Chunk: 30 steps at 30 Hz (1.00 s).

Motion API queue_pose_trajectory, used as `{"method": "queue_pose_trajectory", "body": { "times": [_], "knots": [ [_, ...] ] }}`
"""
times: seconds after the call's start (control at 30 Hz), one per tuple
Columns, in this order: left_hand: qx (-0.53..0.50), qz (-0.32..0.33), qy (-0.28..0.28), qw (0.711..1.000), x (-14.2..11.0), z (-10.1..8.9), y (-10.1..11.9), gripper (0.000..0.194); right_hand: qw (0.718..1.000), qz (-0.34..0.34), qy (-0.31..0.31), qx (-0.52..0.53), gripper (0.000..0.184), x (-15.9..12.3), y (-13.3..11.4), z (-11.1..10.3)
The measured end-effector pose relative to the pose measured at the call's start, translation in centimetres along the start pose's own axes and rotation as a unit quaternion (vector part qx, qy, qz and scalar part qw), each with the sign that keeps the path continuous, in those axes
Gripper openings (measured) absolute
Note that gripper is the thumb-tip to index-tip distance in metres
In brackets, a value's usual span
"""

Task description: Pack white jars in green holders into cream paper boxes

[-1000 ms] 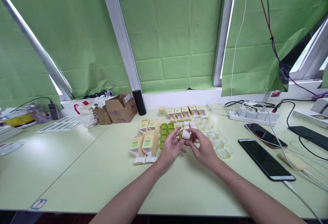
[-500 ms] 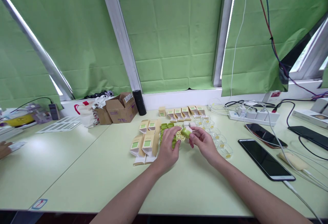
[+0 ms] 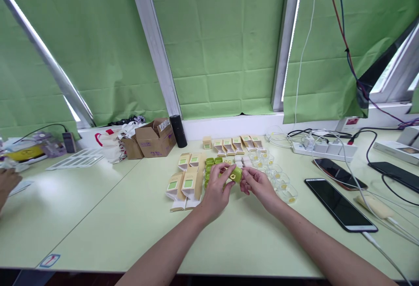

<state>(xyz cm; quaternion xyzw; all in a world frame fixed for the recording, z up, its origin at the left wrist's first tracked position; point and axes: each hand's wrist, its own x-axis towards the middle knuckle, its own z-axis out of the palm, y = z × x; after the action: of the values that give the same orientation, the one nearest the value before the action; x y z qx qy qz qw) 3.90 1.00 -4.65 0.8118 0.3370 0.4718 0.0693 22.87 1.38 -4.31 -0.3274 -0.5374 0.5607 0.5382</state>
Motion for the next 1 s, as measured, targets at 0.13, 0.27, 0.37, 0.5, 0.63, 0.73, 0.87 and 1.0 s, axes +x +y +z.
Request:
{"method": "queue_pose_trajectory", "body": {
  "times": [0.13,0.27,0.37,0.5,0.63,0.73,0.87,1.0],
  "knots": [
    [-0.04,-0.051,0.013,0.998,0.1,-0.1,0.1,0.05,1.0,-0.006,-0.007,-0.006,0.058,-0.1,-0.3,0.1],
    [-0.107,-0.135,0.026,0.985,0.5,-0.2,0.5,0.041,1.0,-0.008,-0.009,-0.009,0.059,-0.3,-0.6,0.0],
    [-0.186,-0.196,0.036,0.962,0.9,-0.1,0.5,0.04,0.999,-0.017,-0.005,-0.041,0.057,-0.4,-0.7,-0.1],
    [-0.307,-0.257,0.052,0.915,1.6,0.0,0.0,0.05,0.988,-0.044,0.032,-0.146,0.05,-0.6,-1.2,-0.3],
    [-0.367,-0.304,0.067,0.877,2.1,-0.2,-0.2,0.06,0.958,-0.093,0.076,-0.259,0.035,-1.2,-2.5,-1.3],
    [-0.352,-0.321,0.08,0.875,2.3,-0.4,-0.2,0.062,0.923,-0.126,0.107,-0.348,0.028,-2.4,-4.0,-3.3],
    [-0.335,-0.329,0.087,0.879,2.3,-0.3,-0.2,0.063,0.816,-0.187,0.158,-0.524,0.02,-5.0,-5.6,-6.9],
    [-0.338,-0.329,0.093,0.877,2.3,-0.2,-0.3,0.063,0.681,-0.182,0.151,-0.693,0.023,-7.8,-5.1,-9.6]
  ]
}}
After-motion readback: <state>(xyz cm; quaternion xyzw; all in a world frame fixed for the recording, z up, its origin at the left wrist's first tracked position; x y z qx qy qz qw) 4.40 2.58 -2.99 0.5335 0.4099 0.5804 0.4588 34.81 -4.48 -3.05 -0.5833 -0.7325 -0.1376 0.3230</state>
